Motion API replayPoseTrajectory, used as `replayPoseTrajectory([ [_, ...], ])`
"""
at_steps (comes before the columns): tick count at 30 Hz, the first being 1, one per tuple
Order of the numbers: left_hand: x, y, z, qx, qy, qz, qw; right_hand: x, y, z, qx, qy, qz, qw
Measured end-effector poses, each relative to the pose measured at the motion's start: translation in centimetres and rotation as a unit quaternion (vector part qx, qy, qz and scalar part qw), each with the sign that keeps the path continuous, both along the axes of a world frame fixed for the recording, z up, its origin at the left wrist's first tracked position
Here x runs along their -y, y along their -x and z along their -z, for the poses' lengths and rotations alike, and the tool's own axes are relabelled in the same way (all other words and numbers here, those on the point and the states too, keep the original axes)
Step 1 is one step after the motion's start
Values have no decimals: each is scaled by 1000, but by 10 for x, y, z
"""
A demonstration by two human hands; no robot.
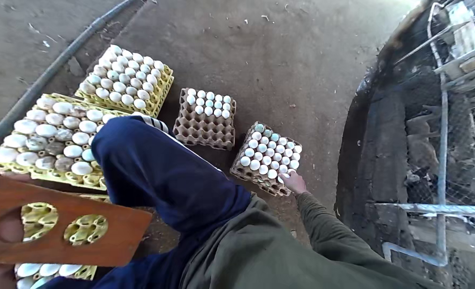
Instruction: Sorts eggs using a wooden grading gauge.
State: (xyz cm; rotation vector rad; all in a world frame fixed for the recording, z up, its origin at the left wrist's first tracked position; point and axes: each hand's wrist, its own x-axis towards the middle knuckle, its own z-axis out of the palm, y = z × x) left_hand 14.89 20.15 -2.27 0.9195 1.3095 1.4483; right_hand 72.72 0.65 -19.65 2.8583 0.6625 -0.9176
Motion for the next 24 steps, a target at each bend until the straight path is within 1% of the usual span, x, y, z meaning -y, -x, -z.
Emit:
replayPoseTrajectory([
  [1, -2, 14, 12, 57, -74, 78, 993, 1, -1, 3, -1, -1, -1, 1000],
  [2, -8, 35, 25, 95, -127, 182, 970, 0, -2, 5, -2, -6, -3, 1000],
  [3, -6, 29, 21, 128, -109, 140, 976, -3, -3, 2, -6, -17, 0, 1000],
  [4, -4, 29, 20, 156, -94, 119, 976, -7, -5, -6, -16, -47, 18, 999],
  [5, -1, 36, 24, 172, -94, 141, 970, -15, -5, -18, -37, -96, 48, 993],
  [6, 0, 41, 28, 184, -99, 159, 965, -26, -3, -31, -74, -162, 87, 980],
  [7, 3, 37, 23, 201, -96, 143, 964, -38, 2, -46, -135, -236, 124, 954],
  [8, 7, 28, 11, 216, -83, 104, 967, -54, 10, -64, -222, -308, 146, 914],
  [9, 8, 17, -2, 230, -69, 58, 969, -72, 23, -83, -317, -368, 133, 864],
  [11, 8, 1, -15, 258, -42, -13, 965, -109, 56, -121, -461, -442, 13, 769],
  [12, 8, -3, -17, 270, -27, -33, 962, -130, 77, -136, -501, -455, -47, 735],
  [13, 9, -4, -16, 288, -21, -42, 957, -151, 104, -151, -517, -453, -112, 718],
  [15, 9, -7, -16, 313, -7, -55, 948, -187, 164, -181, -485, -424, -262, 719],
  [16, 9, -9, -17, 316, -3, -59, 947, -202, 195, -195, -465, -409, -335, 710],
  [17, 9, -10, -18, 316, 0, -59, 947, -212, 227, -209, -460, -399, -395, 688],
  [19, 12, -12, -18, 306, 0, -57, 950, -225, 288, -230, -461, -388, -479, 638],
  [22, 15, -12, -18, 290, 1, -63, 955, -238, 363, -242, -415, -390, -589, 573],
  [24, 17, -12, -17, 290, 4, -82, 954, -241, 395, -243, -353, -406, -652, 534],
])
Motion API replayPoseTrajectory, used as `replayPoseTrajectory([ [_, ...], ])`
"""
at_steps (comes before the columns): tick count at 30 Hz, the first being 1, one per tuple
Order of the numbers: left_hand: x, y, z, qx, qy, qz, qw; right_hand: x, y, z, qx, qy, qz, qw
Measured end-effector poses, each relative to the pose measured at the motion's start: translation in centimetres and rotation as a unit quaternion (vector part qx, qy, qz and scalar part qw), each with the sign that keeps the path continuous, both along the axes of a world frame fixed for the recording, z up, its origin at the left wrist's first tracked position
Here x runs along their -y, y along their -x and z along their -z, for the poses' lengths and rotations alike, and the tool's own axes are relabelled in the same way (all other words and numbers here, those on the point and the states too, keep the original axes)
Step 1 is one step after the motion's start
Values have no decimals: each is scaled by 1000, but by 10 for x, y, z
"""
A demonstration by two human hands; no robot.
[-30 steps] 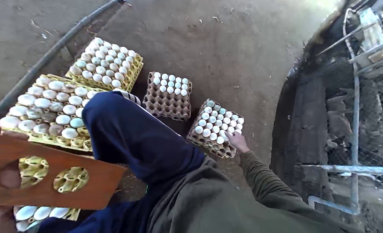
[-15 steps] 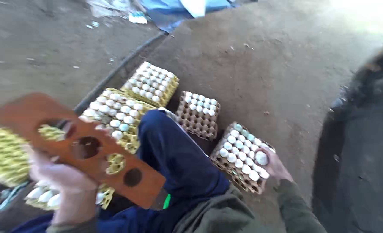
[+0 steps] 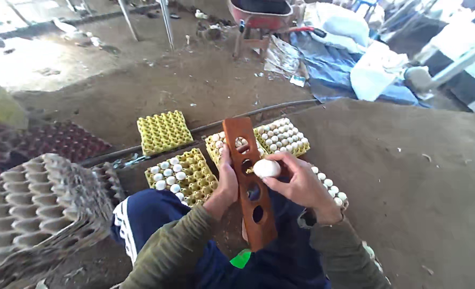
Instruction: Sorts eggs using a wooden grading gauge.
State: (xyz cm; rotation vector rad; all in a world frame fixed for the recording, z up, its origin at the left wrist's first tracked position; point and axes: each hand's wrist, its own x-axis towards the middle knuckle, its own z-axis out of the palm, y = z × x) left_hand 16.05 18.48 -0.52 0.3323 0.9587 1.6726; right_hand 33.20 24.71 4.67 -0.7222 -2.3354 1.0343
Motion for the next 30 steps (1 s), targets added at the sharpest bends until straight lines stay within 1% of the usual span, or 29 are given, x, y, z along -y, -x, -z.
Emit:
replayPoseTrajectory([
  [4, 4, 4, 2, 18, 1, 4, 1000, 7, 28, -2, 62, -140, -20, 988],
  [6, 5, 6, 0, 28, 6, 7, 1000, 8, 34, 1, 72, -174, -16, 982],
  [8, 6, 7, -2, 36, 1, 9, 999, 8, 38, 5, 60, -187, -17, 980],
  [12, 8, 9, -3, 58, -5, 10, 998, 6, 39, 12, 35, -168, -20, 985],
  [19, 8, 14, -6, 73, -18, -5, 997, 2, 43, 16, 39, -197, -18, 979],
  [22, 5, 16, -4, 86, -26, -23, 996, -1, 49, 20, 36, -177, -14, 983],
  [26, 2, 20, 5, 98, -47, -44, 993, -6, 56, 24, 4, -145, -17, 989],
  [30, 1, 24, 8, 112, -45, -53, 991, -9, 62, 24, 25, -130, -25, 991],
])
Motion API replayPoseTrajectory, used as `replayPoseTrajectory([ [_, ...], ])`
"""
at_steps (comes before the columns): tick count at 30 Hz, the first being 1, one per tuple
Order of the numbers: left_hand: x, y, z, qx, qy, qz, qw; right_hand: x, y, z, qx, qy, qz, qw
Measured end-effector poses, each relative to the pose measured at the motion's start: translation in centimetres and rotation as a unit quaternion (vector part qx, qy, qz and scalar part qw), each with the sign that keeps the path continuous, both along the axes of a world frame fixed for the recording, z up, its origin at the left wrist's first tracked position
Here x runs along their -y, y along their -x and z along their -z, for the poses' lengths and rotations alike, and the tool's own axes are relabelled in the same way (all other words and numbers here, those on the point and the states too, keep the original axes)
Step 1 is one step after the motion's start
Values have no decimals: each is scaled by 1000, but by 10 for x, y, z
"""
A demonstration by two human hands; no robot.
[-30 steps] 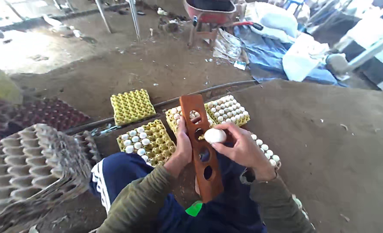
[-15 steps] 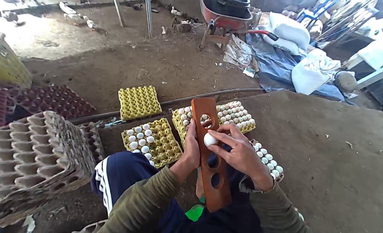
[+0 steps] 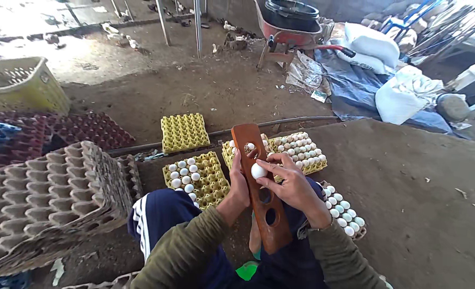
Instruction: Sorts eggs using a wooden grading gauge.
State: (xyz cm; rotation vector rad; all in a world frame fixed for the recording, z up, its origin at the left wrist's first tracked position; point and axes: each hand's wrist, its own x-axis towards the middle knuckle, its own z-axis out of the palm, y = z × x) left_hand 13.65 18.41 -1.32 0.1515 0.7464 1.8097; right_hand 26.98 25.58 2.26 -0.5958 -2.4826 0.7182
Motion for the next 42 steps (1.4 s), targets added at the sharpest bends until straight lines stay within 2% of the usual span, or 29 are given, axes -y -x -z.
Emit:
replayPoseTrajectory([
  [6, 0, 4, -3, -33, -4, 8, 999, -8, 4, 1, 38, -22, -28, 999],
  [12, 0, -2, -9, -73, 30, 32, 996, -13, -4, 20, -42, -92, -38, 994],
  [14, -1, -3, -10, -80, 33, 40, 995, -13, -11, 20, -83, -62, -26, 994],
  [16, -1, -4, -12, -86, 38, 29, 995, -8, -19, 14, -144, 50, -18, 988],
  [18, -3, -5, -14, -87, 41, 6, 995, 0, -28, 6, -241, 236, -20, 941],
  [20, -5, -4, -13, -80, 43, -15, 996, 9, -35, 0, -336, 407, -28, 849],
  [21, -6, -2, -11, -79, 41, -18, 996, 12, -39, 0, -367, 462, -38, 806],
  [24, -10, 1, -4, -84, 33, -22, 996, 17, -55, 3, -416, 555, -41, 720],
  [30, -14, -1, -4, -92, 17, -33, 995, 30, -96, 3, -484, 635, -55, 600],
  [36, -16, 9, 10, -144, -21, -6, 989, 59, -165, 6, -509, 613, -3, 604],
  [37, -15, 15, 16, -153, -31, 11, 988, 67, -182, 9, -508, 602, 35, 615],
  [40, -22, 48, 48, -173, -132, 122, 968, 96, -252, 28, -449, 519, 225, 691],
  [41, -26, 48, 47, -183, -116, 128, 968, 109, -280, 37, -414, 487, 302, 707],
  [42, -29, 31, 34, -231, -36, 76, 969, 125, -311, 49, -373, 455, 380, 713],
])
